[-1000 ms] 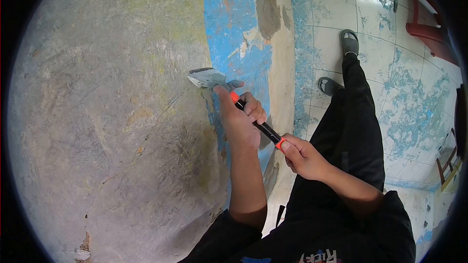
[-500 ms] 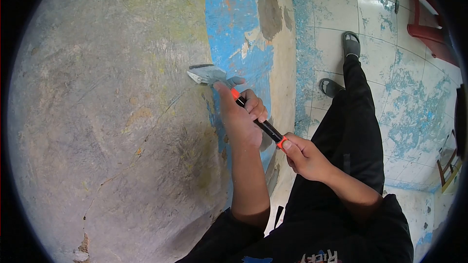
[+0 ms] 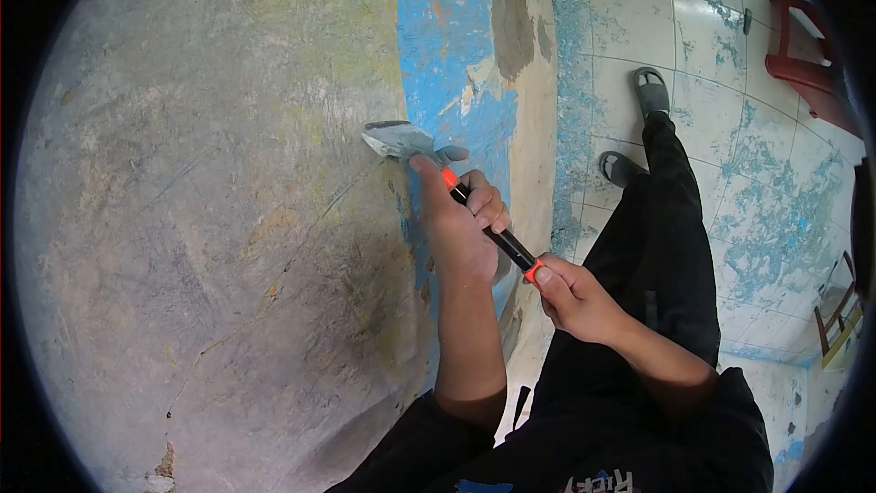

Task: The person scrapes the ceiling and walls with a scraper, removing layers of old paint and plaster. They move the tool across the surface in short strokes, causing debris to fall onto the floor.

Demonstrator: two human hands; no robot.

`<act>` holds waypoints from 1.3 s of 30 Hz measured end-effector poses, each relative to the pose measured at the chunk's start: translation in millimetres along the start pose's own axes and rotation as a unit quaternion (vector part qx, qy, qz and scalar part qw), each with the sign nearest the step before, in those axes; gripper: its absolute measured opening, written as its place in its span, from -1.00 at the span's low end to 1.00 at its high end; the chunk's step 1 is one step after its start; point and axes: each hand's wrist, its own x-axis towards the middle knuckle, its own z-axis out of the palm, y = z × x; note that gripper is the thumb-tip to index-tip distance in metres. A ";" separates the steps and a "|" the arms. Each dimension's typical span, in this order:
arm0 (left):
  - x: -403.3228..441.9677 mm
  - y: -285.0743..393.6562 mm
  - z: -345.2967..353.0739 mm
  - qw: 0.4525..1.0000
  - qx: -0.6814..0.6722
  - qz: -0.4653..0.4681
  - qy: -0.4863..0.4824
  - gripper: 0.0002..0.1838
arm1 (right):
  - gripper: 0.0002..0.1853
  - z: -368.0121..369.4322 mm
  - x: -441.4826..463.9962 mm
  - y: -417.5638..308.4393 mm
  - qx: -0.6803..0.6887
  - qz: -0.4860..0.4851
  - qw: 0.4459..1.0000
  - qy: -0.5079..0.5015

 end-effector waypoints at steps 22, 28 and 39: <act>29.9 22.7 36.3 0.999 0.026 0.020 0.004 -0.44 | -0.65 -9.2 30.2 -30.4 -0.016 -0.050 0.998 0.021; 28.3 22.7 37.5 1.000 0.017 0.021 0.005 -0.45 | -0.65 -11.9 28.6 -31.7 -0.021 -0.056 0.998 0.017; 1.3 0.8 7.4 1.000 -0.020 0.009 0.006 -0.46 | -0.68 -14.5 5.0 -9.0 -0.057 -0.023 0.998 -0.010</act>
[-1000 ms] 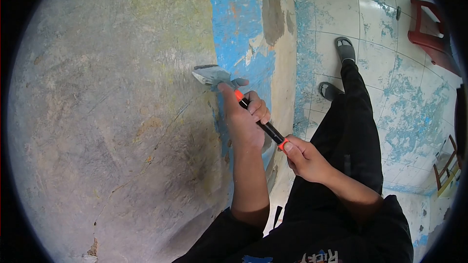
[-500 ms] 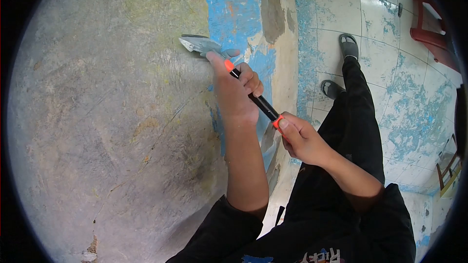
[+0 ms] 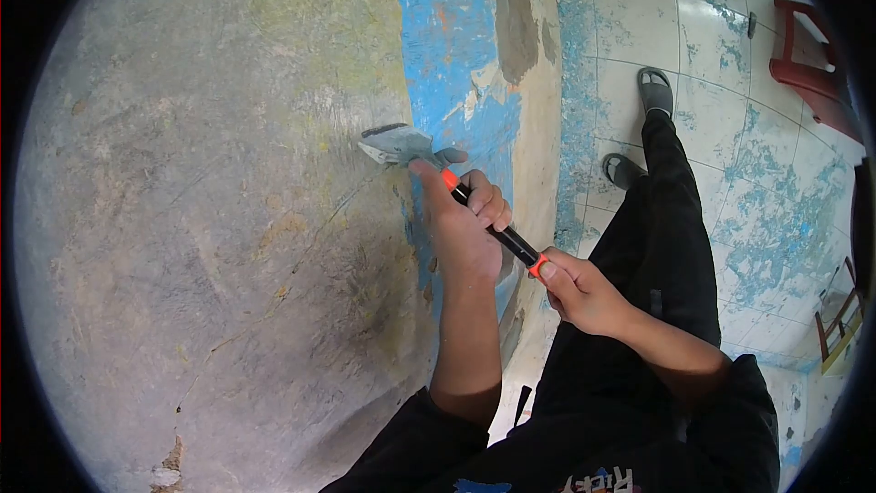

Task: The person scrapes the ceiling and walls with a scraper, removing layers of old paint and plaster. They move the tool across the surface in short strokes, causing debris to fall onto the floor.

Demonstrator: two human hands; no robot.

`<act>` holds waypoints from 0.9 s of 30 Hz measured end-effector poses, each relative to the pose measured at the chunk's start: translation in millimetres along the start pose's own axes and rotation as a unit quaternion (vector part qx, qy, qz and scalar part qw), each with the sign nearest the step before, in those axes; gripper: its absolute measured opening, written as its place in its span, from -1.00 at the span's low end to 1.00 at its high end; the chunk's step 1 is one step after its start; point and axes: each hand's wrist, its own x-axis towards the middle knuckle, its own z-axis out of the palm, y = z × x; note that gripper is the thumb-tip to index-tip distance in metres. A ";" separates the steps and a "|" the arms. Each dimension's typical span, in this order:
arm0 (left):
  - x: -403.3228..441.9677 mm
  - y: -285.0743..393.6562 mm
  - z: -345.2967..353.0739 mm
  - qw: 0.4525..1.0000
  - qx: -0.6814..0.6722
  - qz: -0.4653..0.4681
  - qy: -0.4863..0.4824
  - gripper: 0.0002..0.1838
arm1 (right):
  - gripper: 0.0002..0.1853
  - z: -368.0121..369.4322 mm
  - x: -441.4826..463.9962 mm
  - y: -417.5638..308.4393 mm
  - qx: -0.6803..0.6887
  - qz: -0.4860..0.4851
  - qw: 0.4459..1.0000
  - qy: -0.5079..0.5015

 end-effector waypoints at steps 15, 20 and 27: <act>14.3 4.6 11.1 1.000 0.017 -0.004 -0.015 -0.45 | -0.66 -3.0 8.4 -12.3 0.028 0.016 0.999 0.006; 21.9 10.7 14.5 0.999 0.020 -0.006 -0.035 -0.45 | -0.66 -0.8 17.0 -13.4 0.038 -0.010 0.999 0.011; 39.7 25.9 34.4 0.999 0.046 -0.001 -0.026 -0.42 | -0.65 -8.3 33.4 -33.8 0.054 -0.015 0.998 0.014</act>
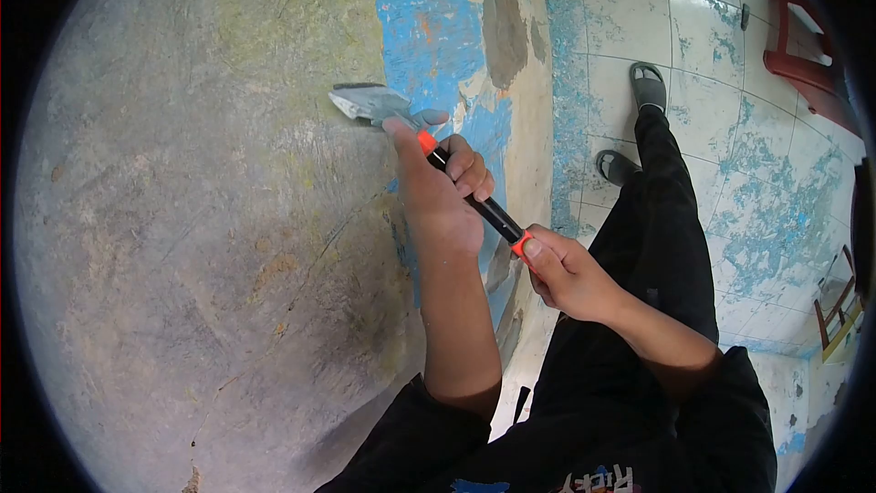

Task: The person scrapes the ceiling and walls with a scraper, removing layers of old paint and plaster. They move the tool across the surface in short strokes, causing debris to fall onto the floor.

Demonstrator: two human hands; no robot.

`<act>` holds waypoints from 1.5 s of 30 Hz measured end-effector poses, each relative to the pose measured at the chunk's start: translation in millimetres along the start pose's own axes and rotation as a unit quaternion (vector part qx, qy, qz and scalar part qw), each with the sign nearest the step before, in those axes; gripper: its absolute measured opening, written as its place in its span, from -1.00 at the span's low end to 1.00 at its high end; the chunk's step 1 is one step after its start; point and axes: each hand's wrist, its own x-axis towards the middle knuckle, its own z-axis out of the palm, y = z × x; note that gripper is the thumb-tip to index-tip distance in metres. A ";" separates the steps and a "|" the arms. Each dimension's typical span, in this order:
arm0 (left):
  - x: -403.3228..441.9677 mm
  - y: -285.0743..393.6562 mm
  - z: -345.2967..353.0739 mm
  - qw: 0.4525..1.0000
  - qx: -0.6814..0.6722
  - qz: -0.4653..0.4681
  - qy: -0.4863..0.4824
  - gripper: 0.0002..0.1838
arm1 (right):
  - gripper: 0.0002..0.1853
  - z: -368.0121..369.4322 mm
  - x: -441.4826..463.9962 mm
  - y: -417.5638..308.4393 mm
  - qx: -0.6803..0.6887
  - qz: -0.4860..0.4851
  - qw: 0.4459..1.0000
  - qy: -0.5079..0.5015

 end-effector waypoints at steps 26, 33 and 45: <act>-3.1 -2.8 5.5 1.000 -0.024 -0.008 0.006 -0.45 | -0.63 -3.1 -7.3 -14.1 -0.020 0.032 0.999 0.003; -10.6 -10.5 -6.3 0.999 -0.046 -0.006 -0.021 -0.44 | -0.62 -3.4 -13.4 -8.5 -0.017 0.054 0.998 -0.005; -0.2 -4.8 7.0 1.000 -0.030 -0.001 -0.005 -0.43 | -0.61 -12.1 -5.0 -14.0 -0.020 0.027 0.999 -0.007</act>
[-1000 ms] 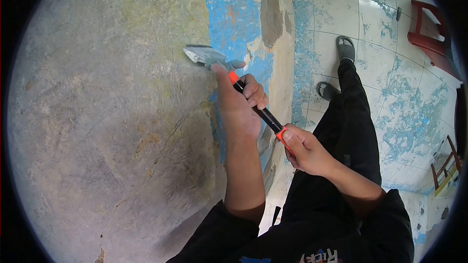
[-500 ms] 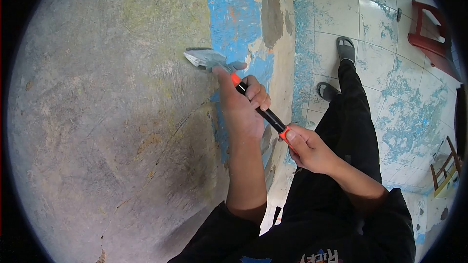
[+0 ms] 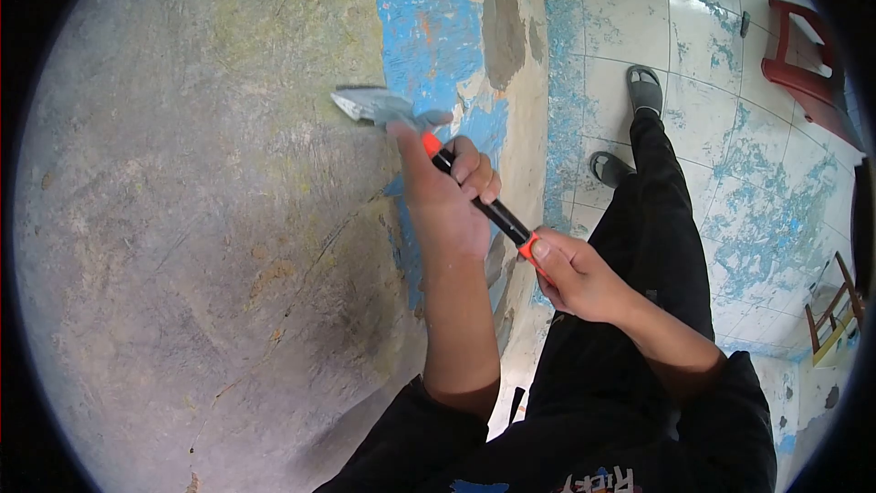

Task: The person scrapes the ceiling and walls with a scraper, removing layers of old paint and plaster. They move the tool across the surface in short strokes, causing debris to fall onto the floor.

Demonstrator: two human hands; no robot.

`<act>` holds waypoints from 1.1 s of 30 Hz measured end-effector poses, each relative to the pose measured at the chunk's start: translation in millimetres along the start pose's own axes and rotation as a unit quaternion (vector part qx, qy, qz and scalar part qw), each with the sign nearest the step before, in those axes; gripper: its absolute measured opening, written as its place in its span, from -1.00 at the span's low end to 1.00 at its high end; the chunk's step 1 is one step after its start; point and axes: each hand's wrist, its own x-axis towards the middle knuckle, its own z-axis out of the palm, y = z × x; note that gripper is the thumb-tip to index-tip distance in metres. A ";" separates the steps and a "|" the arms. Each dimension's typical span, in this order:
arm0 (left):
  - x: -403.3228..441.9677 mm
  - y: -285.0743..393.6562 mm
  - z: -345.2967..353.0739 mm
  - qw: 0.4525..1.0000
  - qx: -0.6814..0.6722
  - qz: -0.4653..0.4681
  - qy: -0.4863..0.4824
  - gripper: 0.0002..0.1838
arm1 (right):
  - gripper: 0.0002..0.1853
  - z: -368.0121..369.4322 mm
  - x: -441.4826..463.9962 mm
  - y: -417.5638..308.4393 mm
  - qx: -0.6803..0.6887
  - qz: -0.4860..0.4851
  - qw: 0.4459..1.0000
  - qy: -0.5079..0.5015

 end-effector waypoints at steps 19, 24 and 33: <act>1.3 1.1 -2.6 0.999 -0.021 -0.001 -0.027 -0.45 | -0.62 2.0 0.3 -5.6 0.044 0.030 0.998 -0.013; 7.6 3.9 -0.3 0.999 -0.024 0.002 -0.041 -0.45 | -0.60 -1.6 4.5 -9.0 0.010 0.001 1.000 -0.008; 12.3 4.3 8.5 1.000 0.000 0.013 -0.020 -0.44 | -0.60 -8.5 5.8 -20.2 0.009 0.007 1.000 -0.016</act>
